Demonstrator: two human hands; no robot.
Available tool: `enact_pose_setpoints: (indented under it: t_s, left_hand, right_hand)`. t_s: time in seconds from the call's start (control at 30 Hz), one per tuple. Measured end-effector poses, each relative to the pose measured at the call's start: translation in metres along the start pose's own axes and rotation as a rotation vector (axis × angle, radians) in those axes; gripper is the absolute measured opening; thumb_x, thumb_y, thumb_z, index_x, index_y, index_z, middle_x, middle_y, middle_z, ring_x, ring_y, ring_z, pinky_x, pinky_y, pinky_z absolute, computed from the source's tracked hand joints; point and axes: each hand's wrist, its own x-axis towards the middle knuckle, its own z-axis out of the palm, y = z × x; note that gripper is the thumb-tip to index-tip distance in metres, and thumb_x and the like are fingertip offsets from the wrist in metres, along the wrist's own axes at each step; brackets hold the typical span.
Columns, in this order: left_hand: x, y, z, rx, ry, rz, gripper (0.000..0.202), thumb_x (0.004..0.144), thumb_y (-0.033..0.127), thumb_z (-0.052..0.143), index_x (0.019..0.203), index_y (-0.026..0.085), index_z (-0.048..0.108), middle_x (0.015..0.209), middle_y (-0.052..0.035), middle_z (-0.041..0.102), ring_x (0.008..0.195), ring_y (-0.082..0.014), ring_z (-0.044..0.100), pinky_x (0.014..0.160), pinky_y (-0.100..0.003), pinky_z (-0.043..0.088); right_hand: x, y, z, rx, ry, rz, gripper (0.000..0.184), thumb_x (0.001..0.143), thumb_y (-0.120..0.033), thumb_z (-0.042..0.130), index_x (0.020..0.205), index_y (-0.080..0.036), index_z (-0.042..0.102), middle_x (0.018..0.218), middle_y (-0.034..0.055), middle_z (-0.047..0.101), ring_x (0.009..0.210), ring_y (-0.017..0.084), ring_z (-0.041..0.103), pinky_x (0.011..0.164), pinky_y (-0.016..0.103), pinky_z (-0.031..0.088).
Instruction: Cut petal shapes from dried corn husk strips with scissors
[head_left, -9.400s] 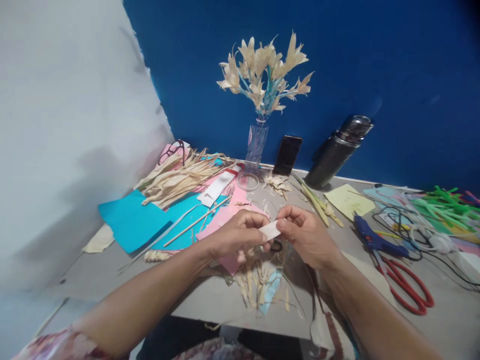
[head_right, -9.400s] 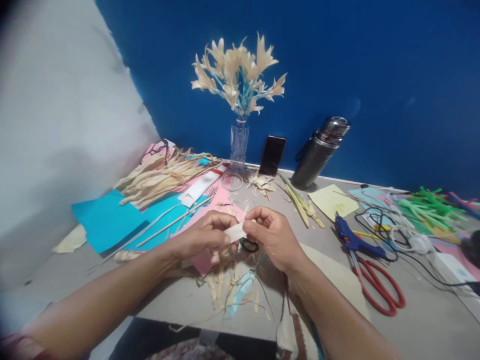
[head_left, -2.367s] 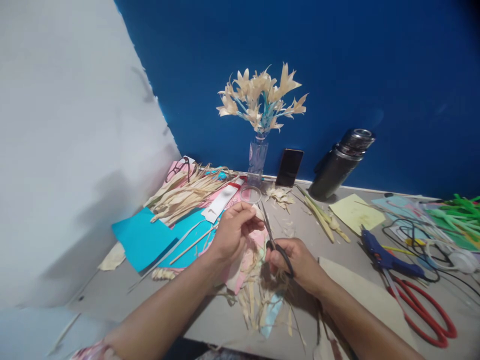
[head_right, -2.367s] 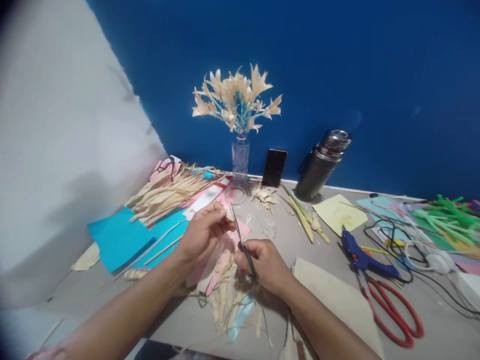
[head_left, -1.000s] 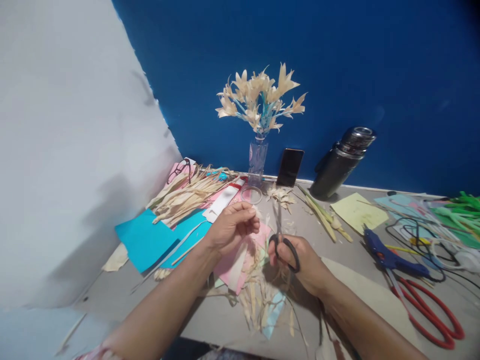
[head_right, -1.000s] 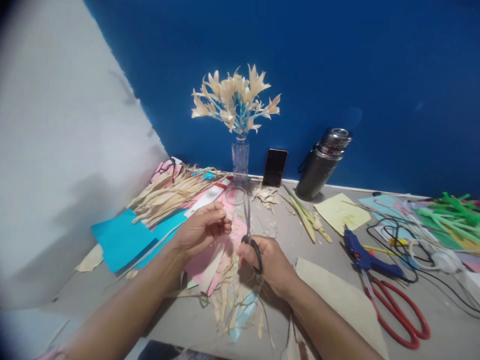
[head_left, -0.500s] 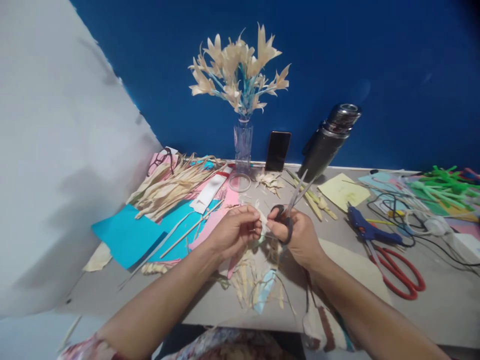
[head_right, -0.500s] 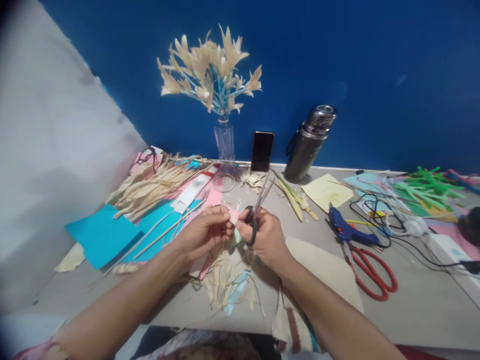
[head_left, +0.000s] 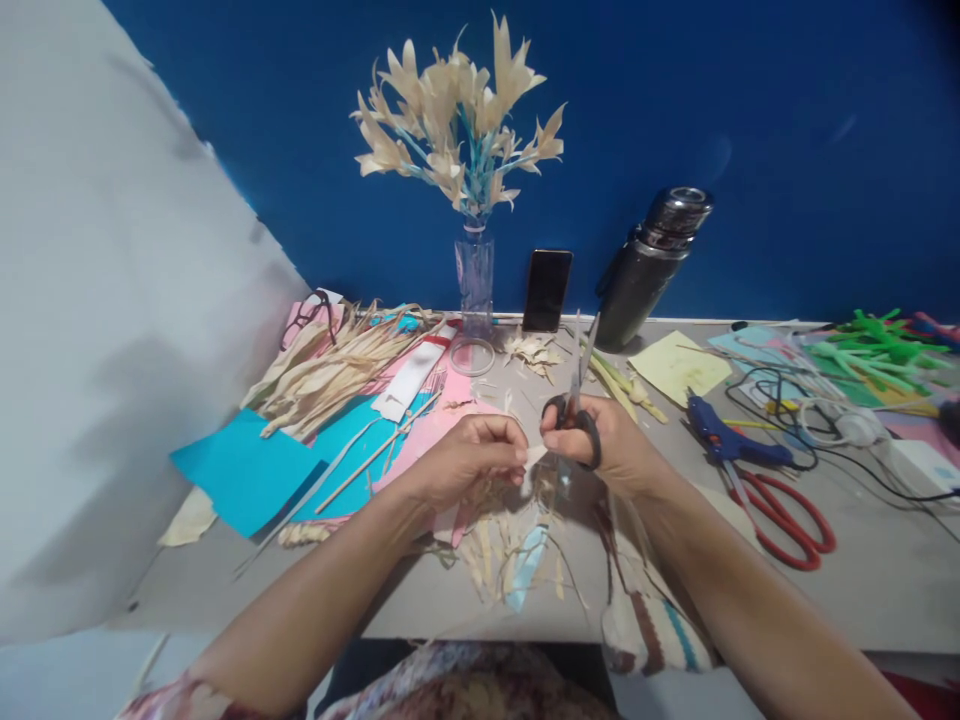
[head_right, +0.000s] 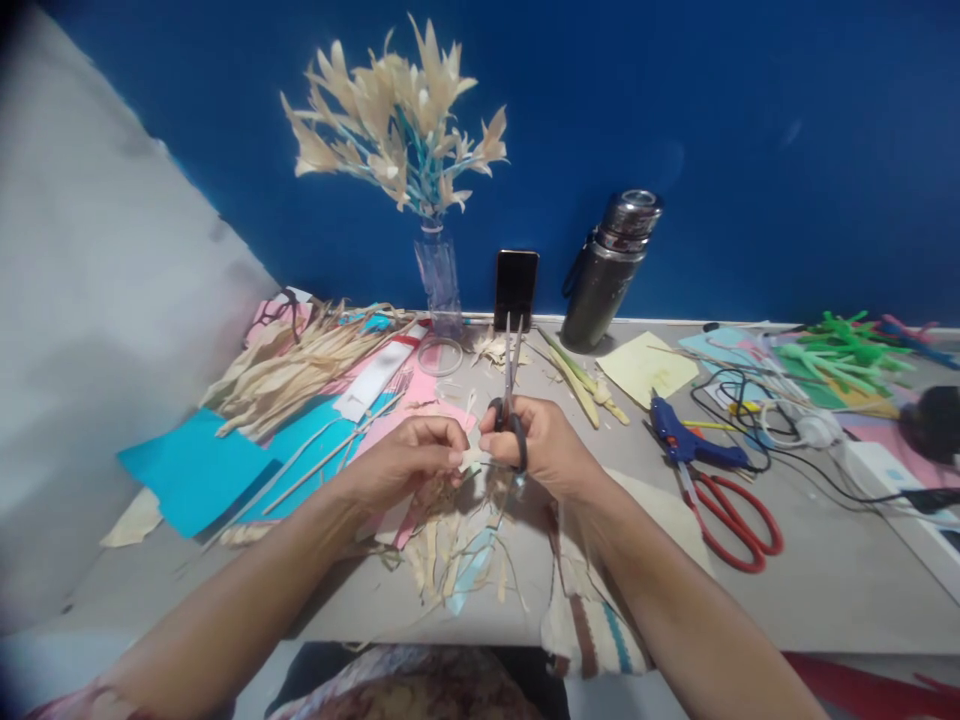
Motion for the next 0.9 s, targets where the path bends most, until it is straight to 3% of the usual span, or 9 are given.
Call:
enact_pose_setpoints:
  t_s: [0.1, 0.2, 0.27, 0.33, 0.4, 0.5, 0.9]
  left_hand:
    - [0.003, 0.000, 0.003, 0.021, 0.058, 0.071, 0.012, 0.064, 0.020, 0.076, 0.063, 0.016, 0.065, 0.057, -0.0014, 0.062, 0.045, -0.0097, 0.052, 0.047, -0.022, 0.038]
    - [0.008, -0.002, 0.005, -0.045, 0.202, 0.223, 0.013, 0.066, 0.020, 0.076, 0.064, 0.015, 0.064, 0.058, -0.0007, 0.061, 0.054, -0.0098, 0.055, 0.056, -0.021, 0.042]
    - [0.010, -0.003, 0.005, -0.133, 0.315, 0.316, 0.014, 0.068, 0.022, 0.075, 0.066, 0.015, 0.064, 0.063, -0.0018, 0.063, 0.060, -0.0109, 0.058, 0.061, -0.022, 0.044]
    - [0.010, -0.002, 0.005, -0.197, 0.382, 0.374, 0.016, 0.068, 0.024, 0.076, 0.068, 0.014, 0.063, 0.068, -0.0033, 0.066, 0.065, -0.0123, 0.060, 0.065, -0.024, 0.046]
    - [0.009, -0.001, 0.005, -0.229, 0.400, 0.417, 0.017, 0.069, 0.025, 0.076, 0.069, 0.014, 0.063, 0.070, -0.0037, 0.067, 0.066, -0.0126, 0.060, 0.068, -0.025, 0.047]
    - [0.008, 0.000, 0.004, -0.263, 0.396, 0.456, 0.017, 0.070, 0.025, 0.075, 0.070, 0.015, 0.062, 0.069, -0.0026, 0.066, 0.064, -0.0121, 0.060, 0.067, -0.025, 0.047]
    - [0.005, 0.002, 0.009, -0.369, 0.393, 0.440, 0.016, 0.070, 0.019, 0.074, 0.067, 0.015, 0.058, 0.061, 0.0012, 0.062, 0.057, -0.0097, 0.057, 0.058, -0.021, 0.046]
  right_hand:
    - [0.001, -0.001, 0.002, -0.008, 0.075, -0.037, 0.027, 0.064, -0.035, 0.075, 0.077, -0.015, 0.064, 0.062, -0.0025, 0.055, 0.054, 0.011, 0.045, 0.052, 0.023, 0.037]
    - [0.001, 0.000, 0.009, -0.053, 0.157, -0.120, 0.033, 0.076, -0.048, 0.067, 0.075, -0.015, 0.064, 0.064, 0.0003, 0.056, 0.055, 0.011, 0.042, 0.052, 0.023, 0.036]
    - [-0.001, 0.005, 0.017, -0.067, 0.099, -0.158, 0.046, 0.085, -0.058, 0.054, 0.075, -0.015, 0.064, 0.068, 0.0029, 0.058, 0.054, 0.011, 0.041, 0.051, 0.024, 0.034]
    - [-0.003, 0.013, 0.027, -0.065, -0.008, -0.135, 0.052, 0.085, -0.064, 0.051, 0.073, -0.015, 0.062, 0.068, 0.0035, 0.059, 0.055, 0.012, 0.042, 0.051, 0.023, 0.033]
    - [-0.005, 0.022, 0.036, -0.050, -0.101, -0.072, 0.055, 0.080, -0.069, 0.053, 0.069, -0.015, 0.059, 0.061, 0.0019, 0.055, 0.052, 0.011, 0.040, 0.049, 0.023, 0.031]
    - [-0.008, 0.030, 0.045, -0.053, -0.180, -0.088, 0.057, 0.079, -0.071, 0.052, 0.063, -0.017, 0.056, 0.058, 0.0007, 0.052, 0.053, 0.012, 0.042, 0.049, 0.023, 0.031]
    - [-0.011, 0.025, 0.050, -0.043, -0.184, -0.015, 0.055, 0.073, -0.068, 0.061, 0.056, -0.017, 0.051, 0.052, -0.0007, 0.050, 0.048, 0.011, 0.041, 0.045, 0.022, 0.031]
